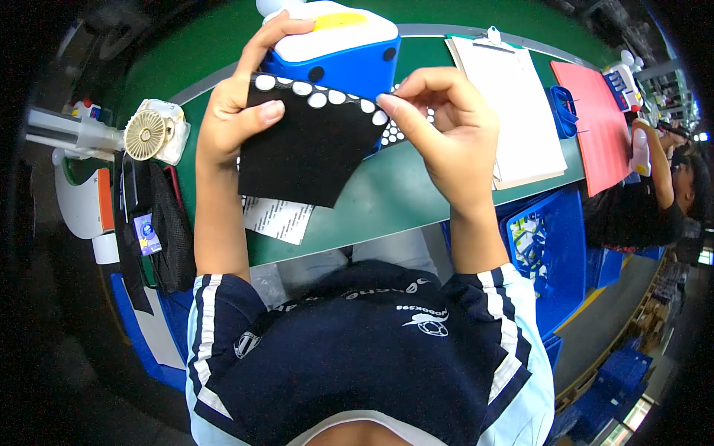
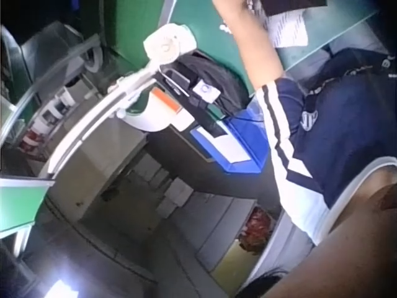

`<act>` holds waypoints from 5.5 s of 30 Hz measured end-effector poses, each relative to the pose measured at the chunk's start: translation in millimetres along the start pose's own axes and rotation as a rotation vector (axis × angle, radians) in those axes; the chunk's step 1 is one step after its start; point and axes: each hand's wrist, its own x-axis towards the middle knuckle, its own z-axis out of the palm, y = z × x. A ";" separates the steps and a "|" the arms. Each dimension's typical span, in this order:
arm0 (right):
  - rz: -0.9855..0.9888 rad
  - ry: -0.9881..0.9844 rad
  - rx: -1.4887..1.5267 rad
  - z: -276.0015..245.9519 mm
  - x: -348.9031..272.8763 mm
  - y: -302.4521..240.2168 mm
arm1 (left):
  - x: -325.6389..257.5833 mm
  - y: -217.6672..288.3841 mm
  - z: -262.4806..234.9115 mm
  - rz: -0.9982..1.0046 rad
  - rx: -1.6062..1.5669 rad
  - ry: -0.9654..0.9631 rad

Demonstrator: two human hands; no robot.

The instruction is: Applying circular white stickers to various plastic parts as part of a light fixture assembly.

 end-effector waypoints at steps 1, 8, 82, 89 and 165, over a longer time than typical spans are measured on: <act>0.079 0.005 0.042 -3.5 -4.1 6.1 | 0.6 -3.8 -3.1 0.023 -0.025 -0.023; 0.512 -0.154 0.224 11.0 -45.8 42.4 | -15.5 -0.3 -16.2 -0.351 -0.568 0.289; 0.408 -0.192 0.149 45.4 -65.3 63.7 | -34.5 -25.6 -54.3 -0.302 -0.715 0.366; 0.409 -0.160 0.149 48.5 -66.6 64.7 | -23.3 -20.2 -38.7 -0.301 -0.593 0.643; -0.260 -0.204 -0.345 33.2 61.6 32.0 | 2.1 3.8 -3.5 -0.357 -0.716 0.139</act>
